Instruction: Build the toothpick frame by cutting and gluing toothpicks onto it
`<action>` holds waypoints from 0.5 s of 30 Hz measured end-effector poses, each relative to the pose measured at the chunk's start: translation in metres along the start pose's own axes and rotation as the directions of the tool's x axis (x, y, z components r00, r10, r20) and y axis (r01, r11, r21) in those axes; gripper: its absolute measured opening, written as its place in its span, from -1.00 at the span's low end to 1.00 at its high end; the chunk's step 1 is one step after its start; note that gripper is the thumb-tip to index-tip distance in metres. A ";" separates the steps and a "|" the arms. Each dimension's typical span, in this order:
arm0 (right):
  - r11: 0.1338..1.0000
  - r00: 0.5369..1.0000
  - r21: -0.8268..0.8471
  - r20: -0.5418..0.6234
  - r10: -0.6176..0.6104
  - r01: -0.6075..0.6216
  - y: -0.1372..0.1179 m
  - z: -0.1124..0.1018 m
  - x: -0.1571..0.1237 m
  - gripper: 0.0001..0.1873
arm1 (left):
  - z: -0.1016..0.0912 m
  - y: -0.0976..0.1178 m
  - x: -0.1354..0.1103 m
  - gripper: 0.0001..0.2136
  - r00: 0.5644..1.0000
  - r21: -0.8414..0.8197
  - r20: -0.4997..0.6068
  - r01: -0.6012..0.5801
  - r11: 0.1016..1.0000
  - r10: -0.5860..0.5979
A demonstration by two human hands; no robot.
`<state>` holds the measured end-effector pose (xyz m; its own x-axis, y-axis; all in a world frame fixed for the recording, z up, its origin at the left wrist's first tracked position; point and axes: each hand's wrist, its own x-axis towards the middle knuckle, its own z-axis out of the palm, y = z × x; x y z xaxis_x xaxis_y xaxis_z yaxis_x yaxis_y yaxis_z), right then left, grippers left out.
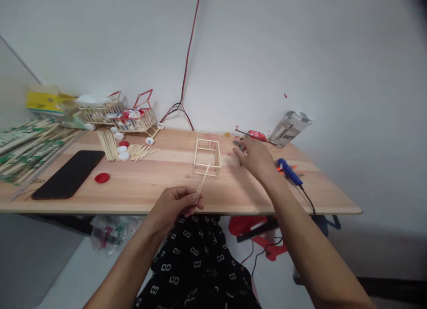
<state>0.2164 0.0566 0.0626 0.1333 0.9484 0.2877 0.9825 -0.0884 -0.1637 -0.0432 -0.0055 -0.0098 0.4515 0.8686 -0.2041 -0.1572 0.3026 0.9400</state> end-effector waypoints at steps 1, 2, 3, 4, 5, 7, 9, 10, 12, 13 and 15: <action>1.000 0.999 0.010 -0.030 -0.012 0.013 0.008 -0.013 -0.013 -0.66 | 0.000 0.000 0.000 -0.79 1.000 -0.001 -0.001 0.006 1.000 -0.006; 1.000 0.993 0.016 -0.119 -0.006 0.008 0.022 -0.024 -0.024 -0.68 | 0.000 0.000 0.000 -0.78 1.000 -0.001 -0.002 0.009 1.000 -0.009; 0.999 0.979 -0.003 -0.195 0.052 -0.053 0.040 -0.033 -0.033 -0.68 | 0.000 0.000 0.001 -0.78 1.000 0.000 -0.002 0.009 1.000 -0.009; 0.986 0.962 -0.045 -0.232 0.146 -0.160 0.062 -0.038 -0.040 -0.70 | 0.000 0.000 0.001 -0.78 1.000 0.001 0.000 0.007 1.000 -0.007; 0.957 0.946 -0.100 -0.213 0.245 -0.271 0.084 -0.040 -0.045 -0.71 | 0.001 0.000 0.001 -0.78 1.000 0.003 0.004 0.004 1.000 -0.004; 0.880 0.909 -0.234 -0.057 0.412 -0.414 0.126 -0.033 -0.049 -0.63 | 0.002 0.000 0.002 -0.77 1.000 0.015 0.012 -0.002 1.000 0.002; 0.873 0.900 -0.263 0.032 0.434 -0.412 0.155 -0.017 -0.049 -0.62 | 0.004 0.000 0.002 -0.78 1.000 0.038 0.014 0.000 0.999 -0.001; 0.868 0.896 -0.305 0.085 0.435 -0.393 0.164 -0.007 -0.048 -0.63 | 0.004 0.000 0.002 -0.78 1.000 0.048 0.012 0.002 0.999 -0.002; 0.874 0.904 -0.328 0.112 0.412 -0.358 0.172 0.010 -0.047 -0.63 | 0.005 0.001 0.002 -0.78 1.000 0.061 0.006 0.002 0.998 -0.003; 0.881 0.910 -0.320 0.109 0.399 -0.348 0.173 0.016 -0.047 -0.63 | 0.005 0.001 0.001 -0.78 1.000 0.064 0.003 0.002 0.998 -0.003; 0.896 0.922 -0.285 0.083 0.378 -0.342 0.173 0.022 -0.048 -0.62 | 0.005 0.001 0.001 -0.78 1.000 0.067 -0.003 0.005 0.998 -0.005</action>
<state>0.3772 0.0027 -0.0004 0.4838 0.8663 0.1245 0.8714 -0.4901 0.0235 -0.0385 -0.0066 -0.0072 0.4494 0.8684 -0.2097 -0.0956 0.2802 0.9552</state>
